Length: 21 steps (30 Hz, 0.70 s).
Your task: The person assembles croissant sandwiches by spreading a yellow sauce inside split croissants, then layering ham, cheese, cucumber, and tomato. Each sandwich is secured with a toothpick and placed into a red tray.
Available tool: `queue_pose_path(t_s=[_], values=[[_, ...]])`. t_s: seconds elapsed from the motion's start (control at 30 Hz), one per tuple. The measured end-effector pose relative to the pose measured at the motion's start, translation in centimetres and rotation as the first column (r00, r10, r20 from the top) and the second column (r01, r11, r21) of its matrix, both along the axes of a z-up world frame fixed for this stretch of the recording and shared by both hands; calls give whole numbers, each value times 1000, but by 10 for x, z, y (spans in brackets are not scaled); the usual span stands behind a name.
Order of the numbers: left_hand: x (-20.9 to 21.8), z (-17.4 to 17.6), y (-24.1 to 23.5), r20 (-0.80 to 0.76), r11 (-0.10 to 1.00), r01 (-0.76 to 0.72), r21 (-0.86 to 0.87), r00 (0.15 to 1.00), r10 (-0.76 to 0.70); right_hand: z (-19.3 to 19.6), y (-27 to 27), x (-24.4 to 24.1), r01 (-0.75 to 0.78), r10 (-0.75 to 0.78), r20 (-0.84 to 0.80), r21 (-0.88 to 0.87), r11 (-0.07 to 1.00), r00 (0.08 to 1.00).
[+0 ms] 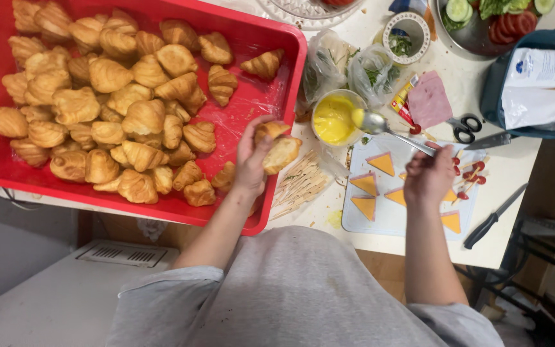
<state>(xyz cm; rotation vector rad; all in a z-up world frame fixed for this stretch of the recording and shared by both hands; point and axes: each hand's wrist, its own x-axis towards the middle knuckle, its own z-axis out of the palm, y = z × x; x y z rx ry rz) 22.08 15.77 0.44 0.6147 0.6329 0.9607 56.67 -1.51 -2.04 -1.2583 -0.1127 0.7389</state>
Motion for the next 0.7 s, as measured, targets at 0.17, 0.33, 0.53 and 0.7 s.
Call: queue_pose_path(t_s=[0.17, 0.33, 0.53, 0.7], values=[[19, 5, 0, -40, 997, 78, 3, 996, -78, 66, -9, -2, -135, 133, 23, 145, 980, 991], [36, 21, 2, -9, 970, 226, 86, 974, -226, 136, 2, -29, -467, 388, 481, 52, 883, 786], [38, 40, 6, -110, 890, 381, 251, 924, -365, 217, 48, -47, -760, 566, 816, -442, 476, -121], [36, 47, 5, -211, 838, 455, 302, 889, -406, 268, 69, -73, -681, 361, 776, -628, 376, -517]])
